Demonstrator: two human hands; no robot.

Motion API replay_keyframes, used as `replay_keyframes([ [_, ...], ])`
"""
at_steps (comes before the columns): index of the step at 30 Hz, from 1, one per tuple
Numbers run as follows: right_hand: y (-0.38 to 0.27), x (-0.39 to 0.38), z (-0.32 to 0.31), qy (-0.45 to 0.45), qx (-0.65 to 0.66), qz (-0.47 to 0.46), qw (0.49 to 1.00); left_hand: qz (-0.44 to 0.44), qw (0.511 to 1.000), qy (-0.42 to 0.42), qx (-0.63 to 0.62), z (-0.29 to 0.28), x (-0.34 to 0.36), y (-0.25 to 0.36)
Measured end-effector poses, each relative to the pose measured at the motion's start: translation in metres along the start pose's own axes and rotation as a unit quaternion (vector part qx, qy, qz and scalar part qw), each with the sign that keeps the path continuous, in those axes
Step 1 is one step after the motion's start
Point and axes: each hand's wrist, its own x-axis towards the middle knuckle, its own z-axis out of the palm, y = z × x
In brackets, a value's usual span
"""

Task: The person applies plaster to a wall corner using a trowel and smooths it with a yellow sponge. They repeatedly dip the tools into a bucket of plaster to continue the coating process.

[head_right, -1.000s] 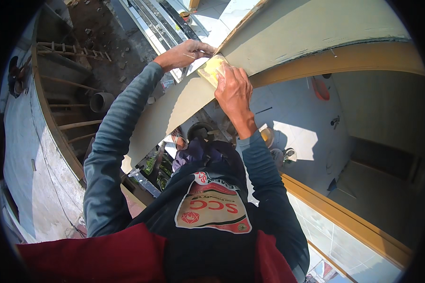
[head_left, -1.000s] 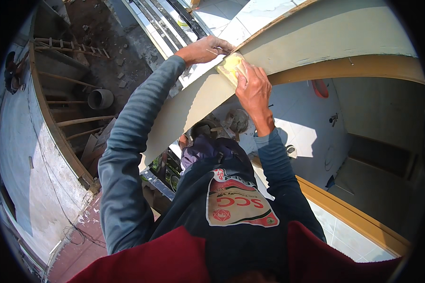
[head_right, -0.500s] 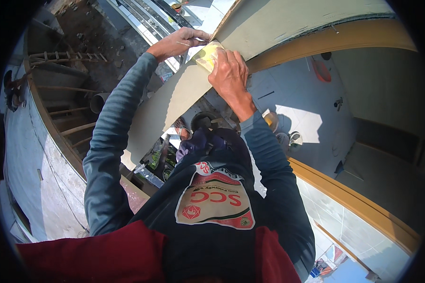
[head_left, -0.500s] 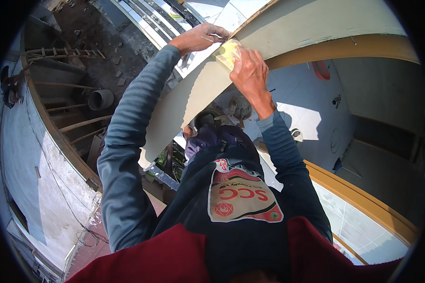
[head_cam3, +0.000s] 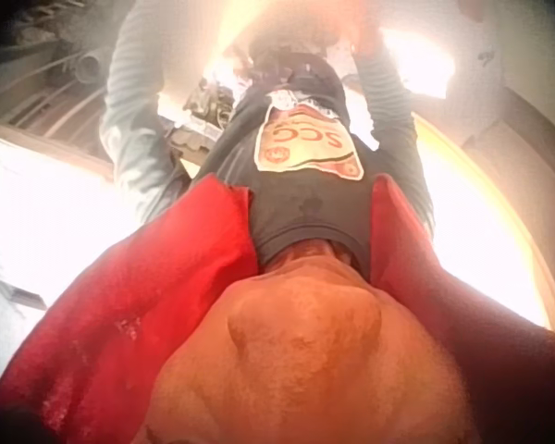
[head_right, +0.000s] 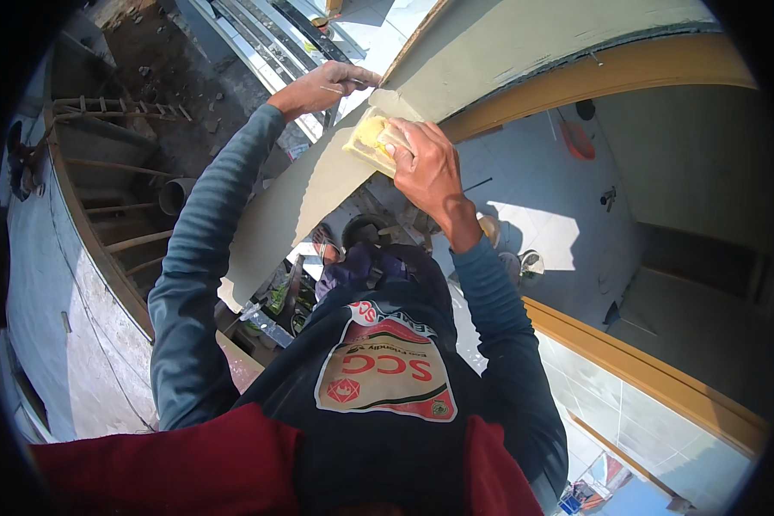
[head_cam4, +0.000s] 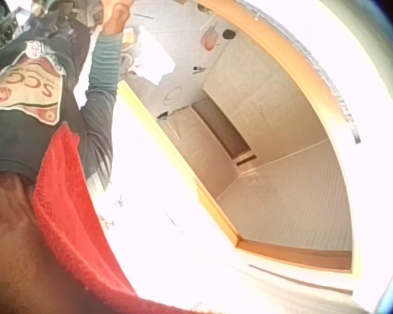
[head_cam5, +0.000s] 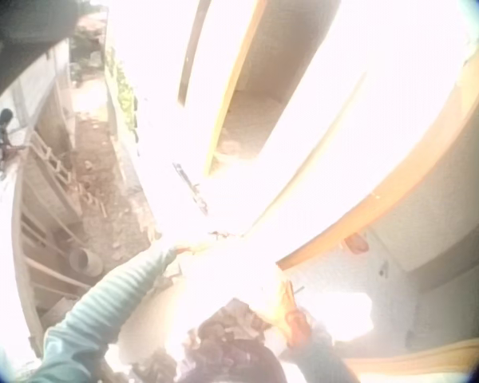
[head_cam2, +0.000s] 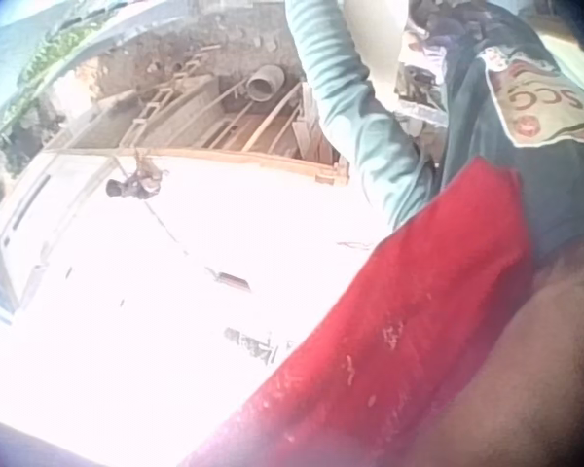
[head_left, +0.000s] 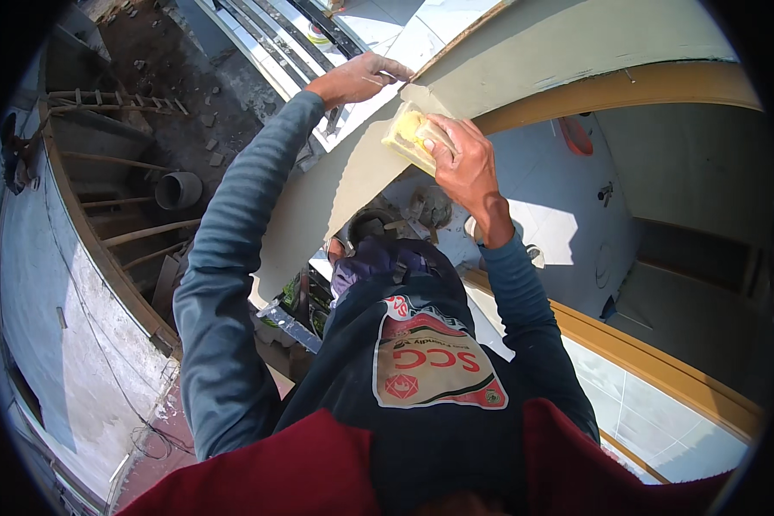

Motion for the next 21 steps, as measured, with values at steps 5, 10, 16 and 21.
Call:
replay_keyframes([
  [5, 0.015, 0.006, 0.000, 0.076, -0.102, -0.025, 0.992, -0.006, 1.000, 0.025, 0.013, 0.005, -0.003, -0.003],
  [10, 0.017, 0.012, 0.018, 0.085, -0.116, -0.022, 0.989, -0.003, 0.999, 0.024, -0.025, 0.005, -0.006, -0.003],
  [16, 0.022, 0.021, 0.037, 0.110, -0.154, -0.030, 0.982, -0.047, 0.999, 0.000, -0.027, 0.004, -0.008, 0.012],
  [21, 0.021, 0.021, 0.041, 0.150, -0.146, -0.043, 0.977, -0.051, 0.998, 0.006, -0.035, 0.005, -0.007, 0.008],
])
